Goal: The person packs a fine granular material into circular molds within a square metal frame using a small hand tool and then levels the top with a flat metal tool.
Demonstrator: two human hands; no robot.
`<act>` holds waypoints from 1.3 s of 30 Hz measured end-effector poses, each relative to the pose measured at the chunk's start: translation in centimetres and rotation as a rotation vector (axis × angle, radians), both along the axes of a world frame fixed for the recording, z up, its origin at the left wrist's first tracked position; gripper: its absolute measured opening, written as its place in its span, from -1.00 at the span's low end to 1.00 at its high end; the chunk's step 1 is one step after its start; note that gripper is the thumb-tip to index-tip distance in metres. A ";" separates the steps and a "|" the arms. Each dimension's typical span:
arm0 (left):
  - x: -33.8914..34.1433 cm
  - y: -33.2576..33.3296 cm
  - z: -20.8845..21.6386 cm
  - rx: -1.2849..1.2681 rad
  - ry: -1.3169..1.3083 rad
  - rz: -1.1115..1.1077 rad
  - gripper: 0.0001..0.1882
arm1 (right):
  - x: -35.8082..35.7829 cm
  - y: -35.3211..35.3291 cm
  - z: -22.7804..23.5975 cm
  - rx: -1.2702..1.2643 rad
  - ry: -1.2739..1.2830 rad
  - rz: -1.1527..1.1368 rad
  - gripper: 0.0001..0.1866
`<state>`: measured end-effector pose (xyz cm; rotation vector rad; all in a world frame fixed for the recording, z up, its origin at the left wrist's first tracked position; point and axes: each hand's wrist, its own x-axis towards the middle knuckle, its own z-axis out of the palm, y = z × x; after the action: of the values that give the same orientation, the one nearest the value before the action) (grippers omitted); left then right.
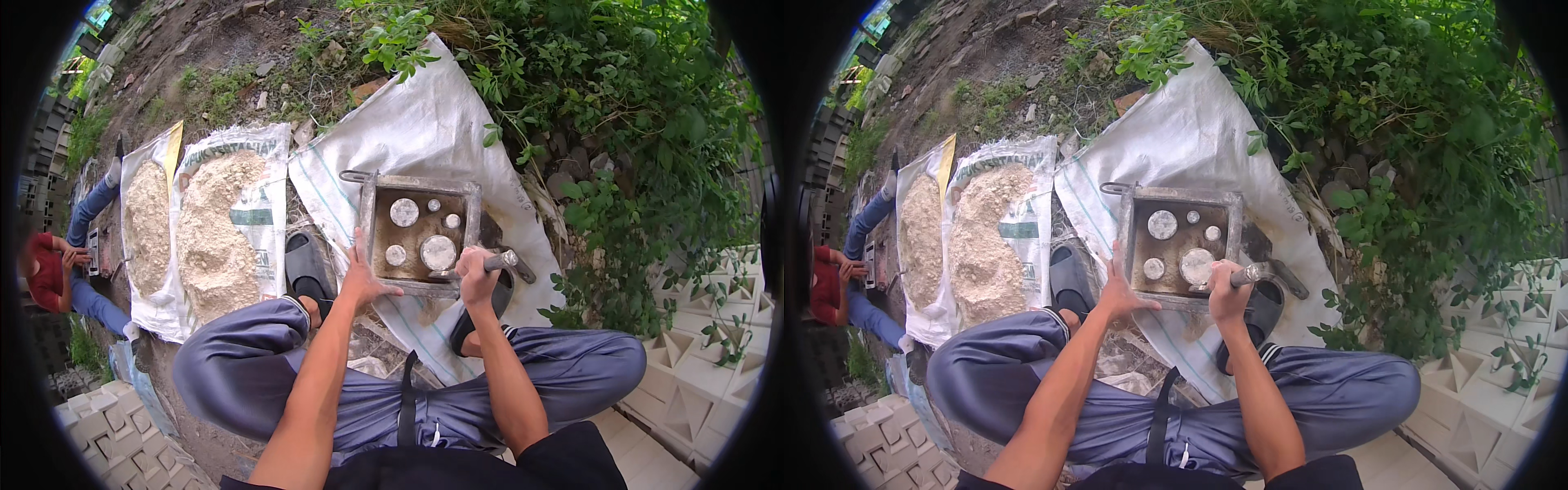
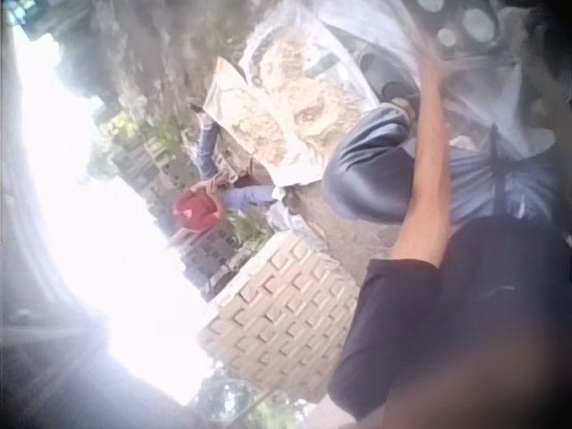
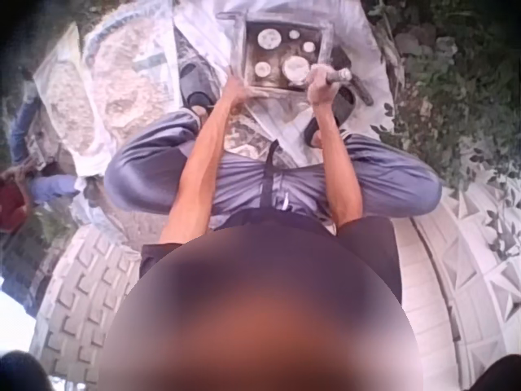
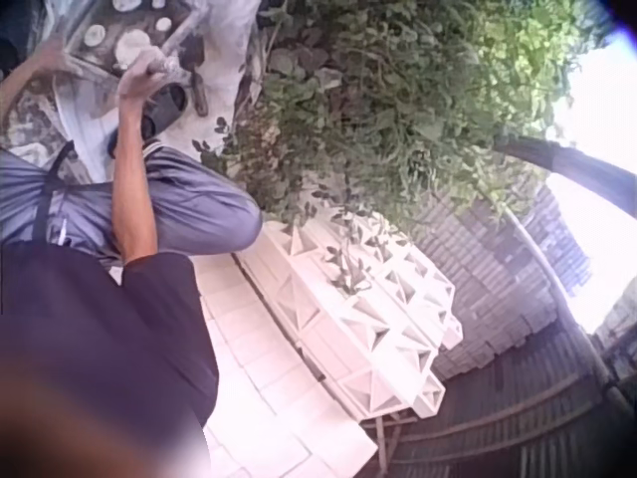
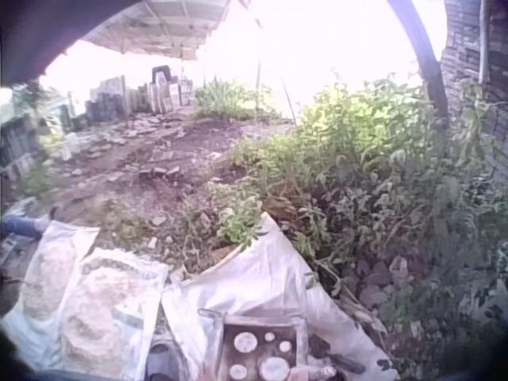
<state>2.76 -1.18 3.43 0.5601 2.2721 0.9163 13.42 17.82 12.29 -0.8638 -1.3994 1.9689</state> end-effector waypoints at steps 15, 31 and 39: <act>0.1 -0.1 0.4 -0.087 -0.037 0.032 0.73 | 1.3 -3.5 5.9 0.401 -0.077 0.233 -0.70; 0.0 -0.7 0.5 -0.015 -0.046 0.078 0.73 | -3.4 -5.5 -0.7 0.310 -0.178 0.337 -0.65; -0.2 -0.4 0.2 0.042 -0.091 0.084 0.70 | -3.5 -7.7 -1.0 0.533 -0.095 0.320 -0.63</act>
<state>2.55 -1.56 3.58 0.4345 2.2132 1.0123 9.90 10.17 11.31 -0.5125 -2.0925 1.6433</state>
